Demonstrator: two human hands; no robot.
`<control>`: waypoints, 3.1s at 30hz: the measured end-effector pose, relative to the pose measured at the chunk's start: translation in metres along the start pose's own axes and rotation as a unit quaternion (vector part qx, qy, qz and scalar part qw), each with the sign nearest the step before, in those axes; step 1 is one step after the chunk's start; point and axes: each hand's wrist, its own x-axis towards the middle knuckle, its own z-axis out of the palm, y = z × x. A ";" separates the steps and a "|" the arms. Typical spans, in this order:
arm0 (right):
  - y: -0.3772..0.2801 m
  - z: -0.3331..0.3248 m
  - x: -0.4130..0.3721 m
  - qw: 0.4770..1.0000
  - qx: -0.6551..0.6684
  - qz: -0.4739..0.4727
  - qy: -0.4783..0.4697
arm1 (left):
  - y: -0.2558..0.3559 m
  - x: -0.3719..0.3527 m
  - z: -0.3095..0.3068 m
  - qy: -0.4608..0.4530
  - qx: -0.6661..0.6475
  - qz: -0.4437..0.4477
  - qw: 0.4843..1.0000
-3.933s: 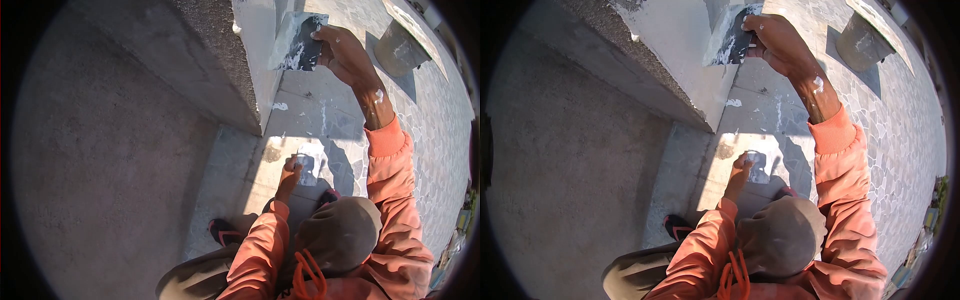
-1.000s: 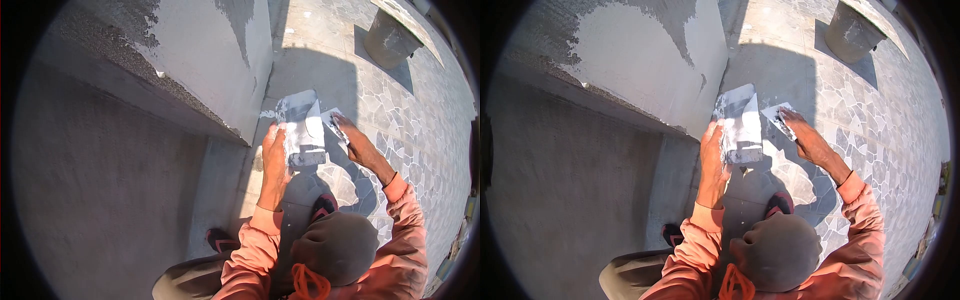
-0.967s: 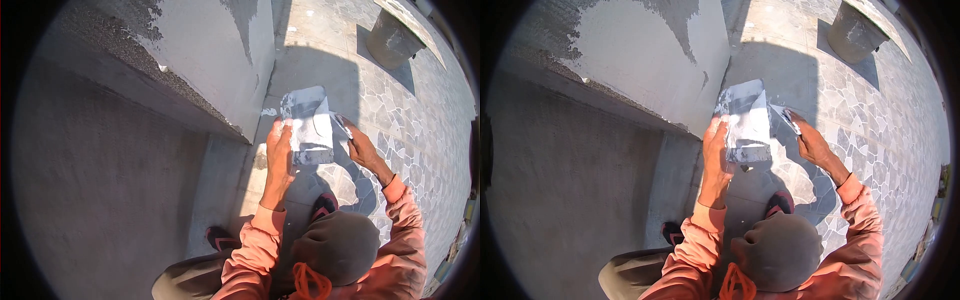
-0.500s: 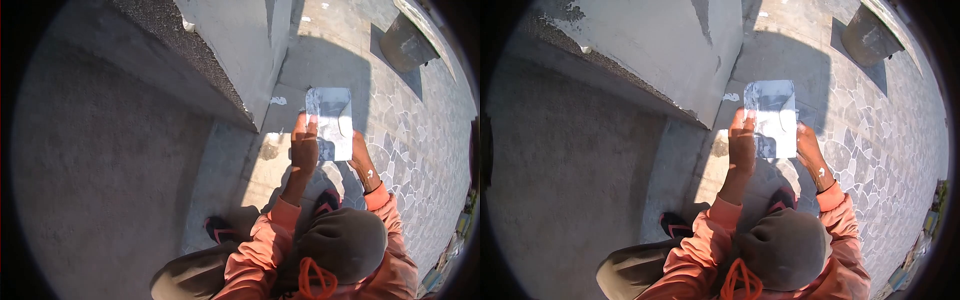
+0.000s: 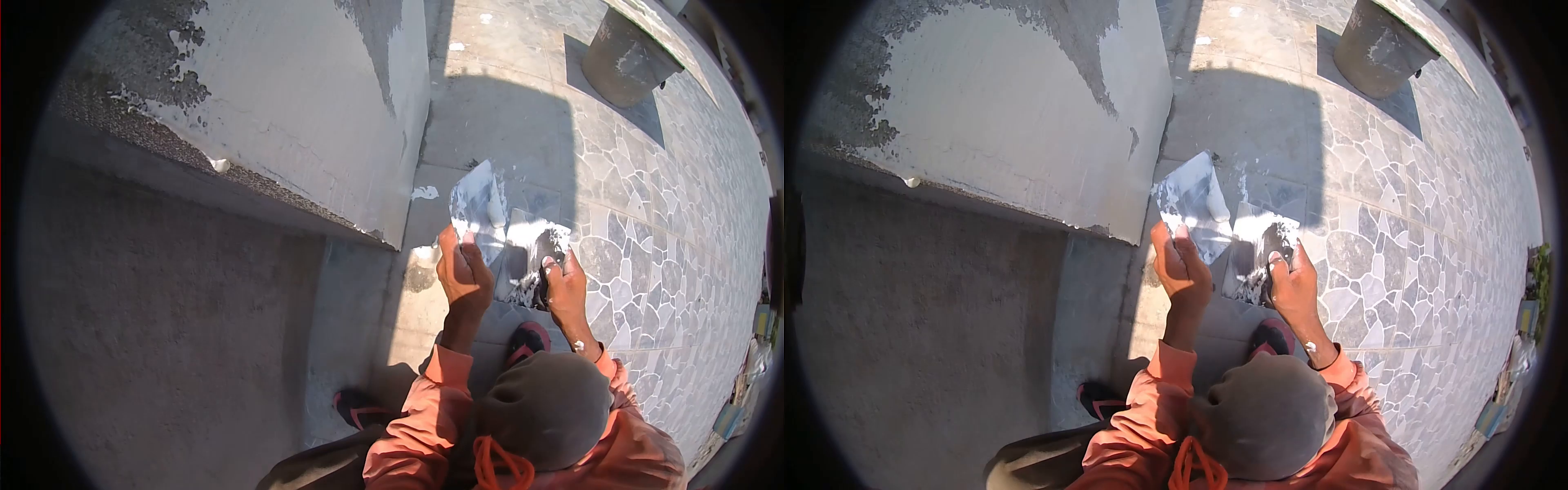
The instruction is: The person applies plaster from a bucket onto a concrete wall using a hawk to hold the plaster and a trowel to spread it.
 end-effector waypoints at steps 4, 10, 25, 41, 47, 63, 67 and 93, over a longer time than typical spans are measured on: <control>-0.022 0.014 0.000 0.998 0.020 0.050 0.032 | 0.001 -0.006 0.004 -0.013 0.016 0.076 0.997; -0.026 0.016 0.010 0.998 -0.059 0.019 0.017 | 0.007 0.001 0.003 -0.025 0.098 0.196 0.975; -0.043 0.060 0.148 0.928 0.346 0.067 -0.123 | -0.054 -0.016 -0.025 -0.085 -0.025 -0.103 0.991; -0.110 0.143 0.166 0.987 -0.043 -0.044 -0.150 | -0.098 -0.042 -0.021 -0.104 -0.082 -0.225 0.965; -0.087 0.118 0.168 0.993 0.052 0.026 -0.101 | -0.087 -0.037 -0.024 -0.106 -0.093 -0.215 0.966; -0.053 0.160 0.178 0.942 0.228 0.140 -0.202 | -0.092 -0.047 -0.028 -0.110 -0.073 -0.200 0.971; -0.087 0.149 0.176 0.946 0.221 0.113 -0.208 | -0.091 -0.045 -0.024 -0.116 -0.094 -0.219 0.964; -0.183 0.067 0.168 0.955 0.267 0.025 -0.126 | -0.104 -0.046 -0.014 -0.110 -0.102 -0.201 0.968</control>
